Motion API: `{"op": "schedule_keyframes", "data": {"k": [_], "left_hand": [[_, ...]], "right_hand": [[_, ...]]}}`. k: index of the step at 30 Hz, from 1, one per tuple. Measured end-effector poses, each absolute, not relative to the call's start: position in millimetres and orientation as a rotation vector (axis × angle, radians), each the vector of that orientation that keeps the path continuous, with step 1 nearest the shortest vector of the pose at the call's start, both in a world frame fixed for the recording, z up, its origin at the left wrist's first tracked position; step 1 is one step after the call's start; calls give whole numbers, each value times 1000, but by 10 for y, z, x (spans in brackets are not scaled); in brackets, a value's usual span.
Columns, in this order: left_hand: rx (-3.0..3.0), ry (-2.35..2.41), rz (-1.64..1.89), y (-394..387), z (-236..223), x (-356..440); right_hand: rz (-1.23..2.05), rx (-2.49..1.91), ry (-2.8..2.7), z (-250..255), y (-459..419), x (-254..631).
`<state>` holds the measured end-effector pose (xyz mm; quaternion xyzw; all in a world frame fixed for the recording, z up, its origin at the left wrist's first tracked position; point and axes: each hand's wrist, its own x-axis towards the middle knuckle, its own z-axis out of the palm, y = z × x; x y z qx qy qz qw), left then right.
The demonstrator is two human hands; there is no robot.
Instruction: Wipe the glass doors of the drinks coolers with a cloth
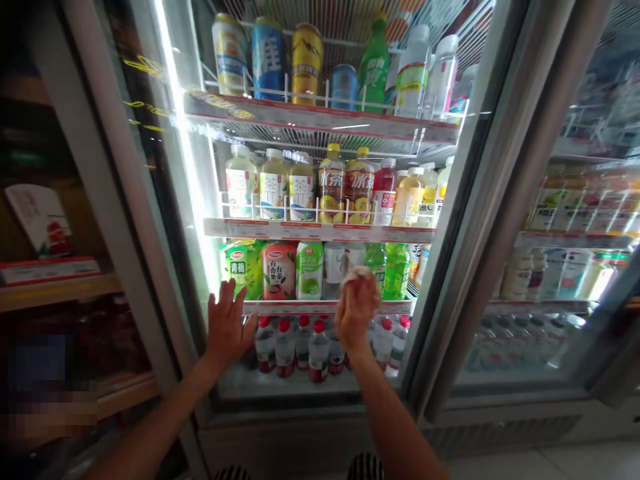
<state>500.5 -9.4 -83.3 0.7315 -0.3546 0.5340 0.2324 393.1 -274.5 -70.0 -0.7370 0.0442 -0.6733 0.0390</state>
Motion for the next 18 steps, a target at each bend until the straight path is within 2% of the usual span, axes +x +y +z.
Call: {"op": "schedule_keyframes", "data": {"k": [3, 8, 10, 14, 18], "left_hand": [[1990, -1001, 1467, -207, -841, 4973], [1953, -1000, 1518, -310, -791, 4962], [1922, -1025, 1543, -376, -703, 4962], [1885, -1037, 1583, -544, -530, 4999], [1885, -1010, 1603, -623, -517, 5053]], "right_hand": [[-2064, -2483, 45, -735, -2783, 3911], [-2311, -1912, 674, -579, -3348, 3723], [-2303, -1939, 594, -566, -3355, 3728], [-2193, -2293, 275, -600, -3335, 3736], [-2337, -2024, 607, -538, -3554, 3661]]}}
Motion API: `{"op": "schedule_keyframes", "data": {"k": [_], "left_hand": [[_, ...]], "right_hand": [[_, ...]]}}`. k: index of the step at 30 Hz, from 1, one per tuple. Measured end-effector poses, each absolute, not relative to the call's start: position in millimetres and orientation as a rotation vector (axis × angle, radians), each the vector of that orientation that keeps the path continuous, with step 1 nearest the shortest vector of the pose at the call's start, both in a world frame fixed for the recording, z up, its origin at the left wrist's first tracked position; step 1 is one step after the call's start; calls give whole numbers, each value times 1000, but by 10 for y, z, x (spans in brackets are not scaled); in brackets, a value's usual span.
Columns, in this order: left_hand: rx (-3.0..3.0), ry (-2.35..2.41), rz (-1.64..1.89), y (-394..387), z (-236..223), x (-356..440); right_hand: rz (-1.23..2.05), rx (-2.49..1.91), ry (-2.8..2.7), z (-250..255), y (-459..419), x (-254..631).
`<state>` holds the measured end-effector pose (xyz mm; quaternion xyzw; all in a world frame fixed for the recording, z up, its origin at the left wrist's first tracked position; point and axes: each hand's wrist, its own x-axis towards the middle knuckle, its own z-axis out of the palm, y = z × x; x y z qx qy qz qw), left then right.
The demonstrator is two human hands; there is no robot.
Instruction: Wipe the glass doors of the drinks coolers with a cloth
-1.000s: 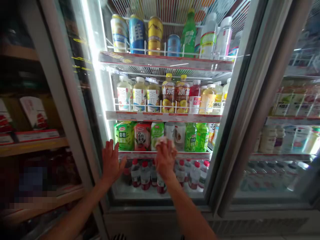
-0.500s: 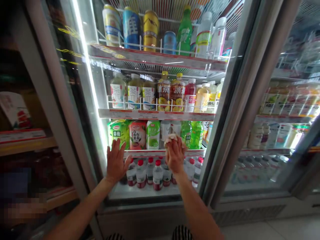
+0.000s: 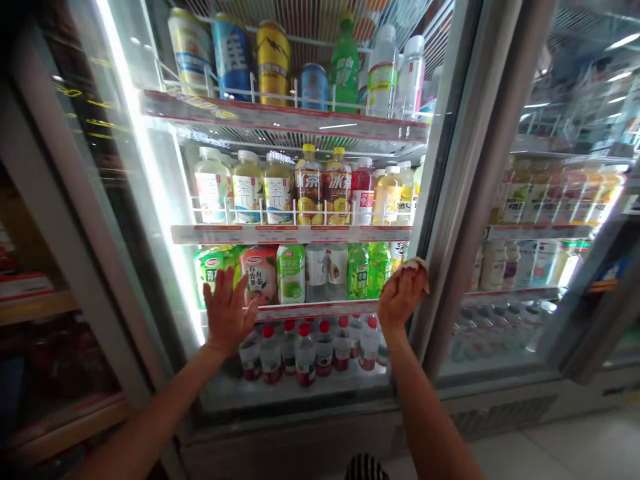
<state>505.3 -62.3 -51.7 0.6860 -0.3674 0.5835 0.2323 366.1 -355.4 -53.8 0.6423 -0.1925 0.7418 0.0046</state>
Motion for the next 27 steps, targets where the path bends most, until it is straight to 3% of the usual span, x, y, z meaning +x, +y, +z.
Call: {"op": "schedule_keyframes", "data": {"k": [3, 8, 14, 20, 25, 27], "left_hand": [[1892, -1000, 1595, -625, -539, 5053], [1893, -1044, 1570, -546, -516, 5009], [1941, -978, 1551, -335, -557, 4980], [2031, -971, 1498, -109, -661, 5006], [2058, -823, 1493, 176, -762, 5120], [2081, -815, 1481, 249, -795, 5143]], "right_hand": [[2379, 2026, -635, -513, -3389, 3711], [1893, 2332, -6, -475, -3098, 3720], [2297, 2102, -508, -379, -3038, 3790], [1600, 2426, 385, -542, -2181, 4072], [1976, 2324, -66, -321, -2261, 4102], [1844, 2378, 79, -409, -2136, 4147]]}}
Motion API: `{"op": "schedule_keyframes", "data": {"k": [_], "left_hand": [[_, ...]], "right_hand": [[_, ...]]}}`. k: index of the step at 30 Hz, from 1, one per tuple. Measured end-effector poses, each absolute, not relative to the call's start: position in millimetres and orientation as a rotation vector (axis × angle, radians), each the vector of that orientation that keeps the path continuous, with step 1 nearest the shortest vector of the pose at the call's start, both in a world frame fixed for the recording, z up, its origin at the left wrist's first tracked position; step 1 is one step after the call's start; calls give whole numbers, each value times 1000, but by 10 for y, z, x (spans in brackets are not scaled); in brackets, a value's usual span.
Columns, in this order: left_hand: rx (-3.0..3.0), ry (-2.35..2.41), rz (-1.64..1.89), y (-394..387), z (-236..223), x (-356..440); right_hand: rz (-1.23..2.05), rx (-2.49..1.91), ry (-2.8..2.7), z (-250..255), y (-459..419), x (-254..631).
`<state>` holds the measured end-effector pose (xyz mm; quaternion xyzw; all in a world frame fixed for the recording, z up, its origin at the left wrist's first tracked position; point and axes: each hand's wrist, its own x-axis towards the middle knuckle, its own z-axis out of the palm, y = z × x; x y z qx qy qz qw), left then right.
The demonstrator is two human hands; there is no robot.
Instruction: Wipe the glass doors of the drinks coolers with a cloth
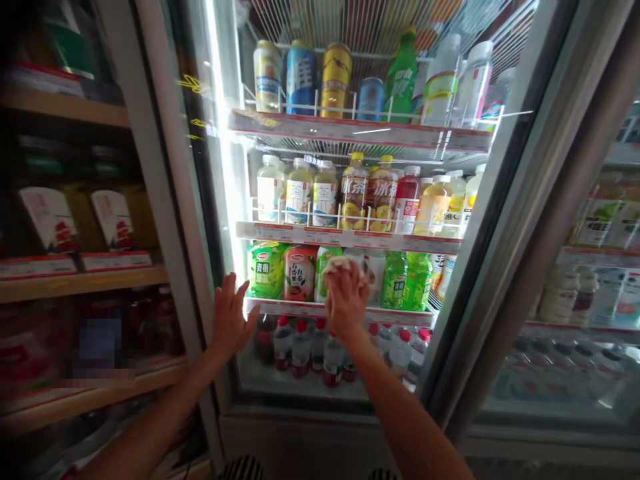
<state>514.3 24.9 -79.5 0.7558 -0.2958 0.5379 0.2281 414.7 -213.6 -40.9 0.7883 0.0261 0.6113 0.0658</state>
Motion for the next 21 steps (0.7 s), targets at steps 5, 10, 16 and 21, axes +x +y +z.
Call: {"op": "schedule_keyframes", "data": {"k": [5, 10, 16, 21], "left_hand": [[2131, -829, 1438, 367, -847, 5145], [2102, -765, 1479, 543, -858, 5161], [2118, -687, 1401, 691, -910, 5214], [2021, -616, 1402, 773, -902, 5274]], "right_hand": [[1421, 2388, 602, -571, -1709, 4309], [1609, 2429, 407, -262, -1553, 4464], [1311, 2284, 918, -328, -1105, 4721], [1424, 2377, 777, -222, -813, 4897]]}}
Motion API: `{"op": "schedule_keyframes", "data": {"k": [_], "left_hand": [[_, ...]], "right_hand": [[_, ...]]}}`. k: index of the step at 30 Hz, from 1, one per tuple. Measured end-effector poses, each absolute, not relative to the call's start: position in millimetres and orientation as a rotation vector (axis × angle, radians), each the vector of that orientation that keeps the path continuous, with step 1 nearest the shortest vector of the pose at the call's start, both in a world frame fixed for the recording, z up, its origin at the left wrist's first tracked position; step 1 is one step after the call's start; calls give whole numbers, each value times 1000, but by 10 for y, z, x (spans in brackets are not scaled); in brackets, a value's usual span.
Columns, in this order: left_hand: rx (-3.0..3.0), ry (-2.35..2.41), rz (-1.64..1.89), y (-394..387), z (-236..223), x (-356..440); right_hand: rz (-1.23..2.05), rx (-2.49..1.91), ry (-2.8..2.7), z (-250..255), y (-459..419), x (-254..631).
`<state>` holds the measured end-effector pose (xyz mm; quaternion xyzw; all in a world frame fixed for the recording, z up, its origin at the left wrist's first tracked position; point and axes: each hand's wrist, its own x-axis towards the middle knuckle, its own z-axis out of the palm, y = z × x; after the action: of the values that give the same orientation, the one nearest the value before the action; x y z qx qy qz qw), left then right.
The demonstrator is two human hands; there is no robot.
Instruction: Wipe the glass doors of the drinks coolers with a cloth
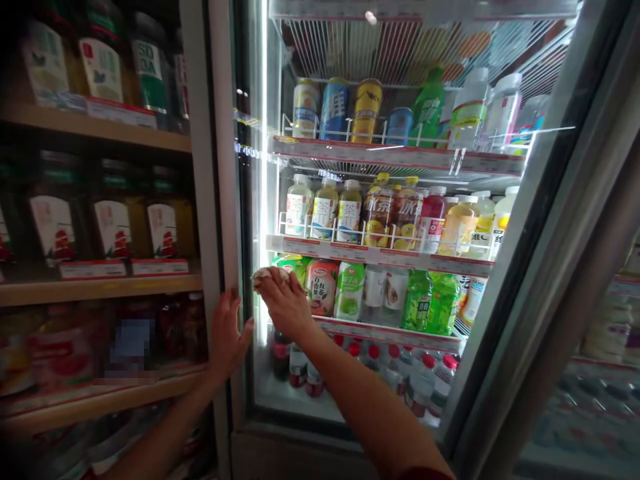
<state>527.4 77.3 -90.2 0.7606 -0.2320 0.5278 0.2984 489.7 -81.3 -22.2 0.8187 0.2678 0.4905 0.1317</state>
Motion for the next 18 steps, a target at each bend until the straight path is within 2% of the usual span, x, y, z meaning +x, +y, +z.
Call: {"op": "schedule_keyframes", "data": {"k": [4, 9, 13, 15, 18], "left_hand": [[1928, -653, 1401, 773, -834, 5199], [1700, -801, 1216, 486, -704, 4930], [1592, -694, 1146, 186, -609, 4901], [1639, -654, 1245, 100, -521, 4996], [1712, -561, 1529, 45, -298, 5195]], "right_hand": [[1257, 2273, 1048, -275, -734, 4952], [1407, 2344, 898, -112, -689, 5031], [1408, 2300, 977, -79, -998, 4796], [1457, 2281, 941, -69, -1357, 4577], [1688, 2280, 591, 52, -2039, 4256]]}}
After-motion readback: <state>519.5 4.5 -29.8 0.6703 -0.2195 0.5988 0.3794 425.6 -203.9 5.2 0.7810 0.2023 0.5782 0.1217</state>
